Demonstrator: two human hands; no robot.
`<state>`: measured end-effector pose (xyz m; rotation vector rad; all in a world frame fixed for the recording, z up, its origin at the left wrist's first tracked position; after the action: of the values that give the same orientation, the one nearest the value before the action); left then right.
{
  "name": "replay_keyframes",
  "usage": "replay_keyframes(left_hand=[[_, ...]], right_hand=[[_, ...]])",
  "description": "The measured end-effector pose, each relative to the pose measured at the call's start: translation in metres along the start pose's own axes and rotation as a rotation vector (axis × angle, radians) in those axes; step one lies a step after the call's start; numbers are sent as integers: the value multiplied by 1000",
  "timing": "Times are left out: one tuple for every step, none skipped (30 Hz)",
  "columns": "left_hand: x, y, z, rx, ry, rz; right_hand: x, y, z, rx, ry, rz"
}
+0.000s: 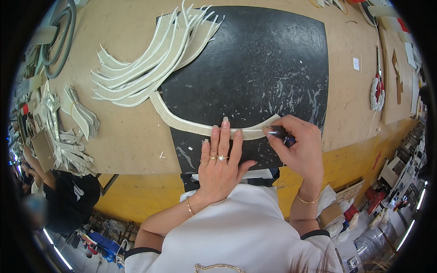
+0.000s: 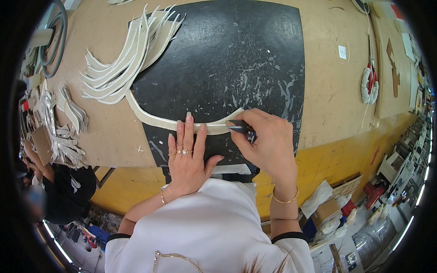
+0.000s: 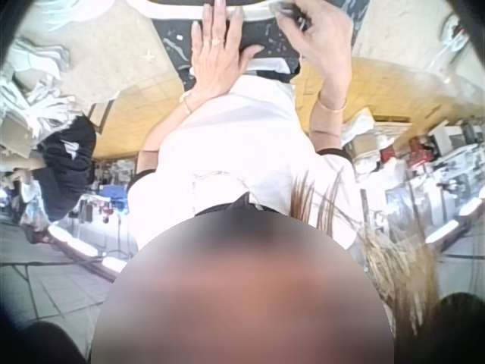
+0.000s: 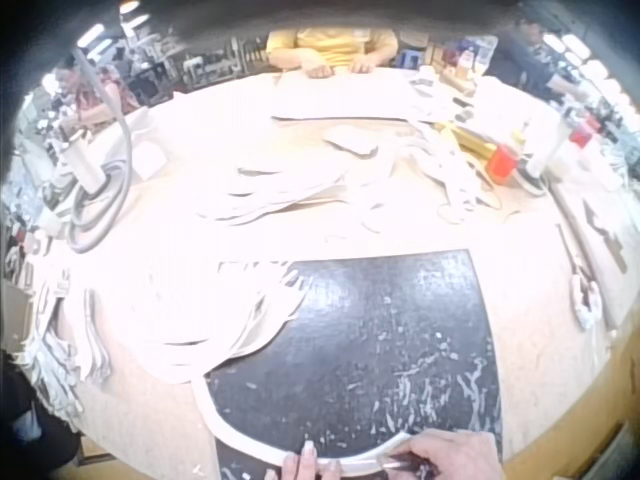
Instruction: The person trims curved white fabric pieces on a black cutting mat using a small blade. They repeatedly pick up pieces, align them, and trim edges, placing finished pieces aside on the table.
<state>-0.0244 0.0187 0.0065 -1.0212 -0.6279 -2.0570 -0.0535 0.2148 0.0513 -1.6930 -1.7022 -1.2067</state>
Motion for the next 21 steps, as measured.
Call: replay_keyframes(left_hand=[[0, 0, 0, 3, 3, -2], [0, 0, 1, 6, 14, -5], [1, 0, 1, 6, -5, -11], [1, -1, 2, 6, -16, -17], [1, -1, 2, 6, -27, -23], [1, -2, 4, 8, -41, -18], [1, -3, 5, 10, -56, -13], [0, -4, 7, 13, -60, -11], [0, -5, 9, 13, -82, 11], [-1, -7, 11, 15, -95, 29], [-1, -8, 14, 18, -108, 48], [-2, -10, 16, 33, -108, 55], [-2, -11, 18, 48, -108, 62], [-2, -11, 19, 60, -106, 75], [-2, -11, 19, 61, -95, 59], [-1, -10, 19, 61, -82, 50], [0, -8, 17, 69, -65, 27], [3, -5, 17, 3, -126, 16], [5, 0, 16, -53, -182, -10], [7, 4, 14, -110, -238, -38], [8, 7, 11, -122, -171, -43]], right_hand=[[0, -1, 1, 4, -1, 2], [-1, -1, 1, 9, -3, 4], [-1, -2, 2, 7, -3, 2], [-1, -2, 2, 5, -4, 1], [-1, -2, 2, 0, -6, 1], [-1, -2, 1, 3, -11, 5], [-2, -2, 1, 2, -17, 11], [-2, -2, 0, 1, -23, 18], [-3, -2, 0, -8, -12, 15], [-3, -3, -1, -16, 0, 13], [-4, -3, -2, -23, 7, 13], [-4, -3, -2, -26, 20, 14], [-4, -2, -3, -27, 30, 19], [-4, -2, -4, -28, 40, 24], [-4, -1, -5, -23, 58, 29], [-3, 0, -6, -17, 76, 34], [-2, 2, -7, -10, 95, 39], [-1, 5, -9, 2, 92, 22], [0, 8, -10, 13, 89, 2], [0, 10, -11, 23, 85, -19], [1, 12, -11, 42, 75, -31]])
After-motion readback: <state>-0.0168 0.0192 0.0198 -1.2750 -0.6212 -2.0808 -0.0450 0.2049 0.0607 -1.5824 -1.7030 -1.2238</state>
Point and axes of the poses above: each hand's wrist, its own y-axis away from the middle knuckle, its own x-axis out of the back of the hand, z = x × y, the point moved 2 cm from there along -y, towards the middle knuckle, and after that the axes turned 13 degrees about y, right-handed, at the moved point
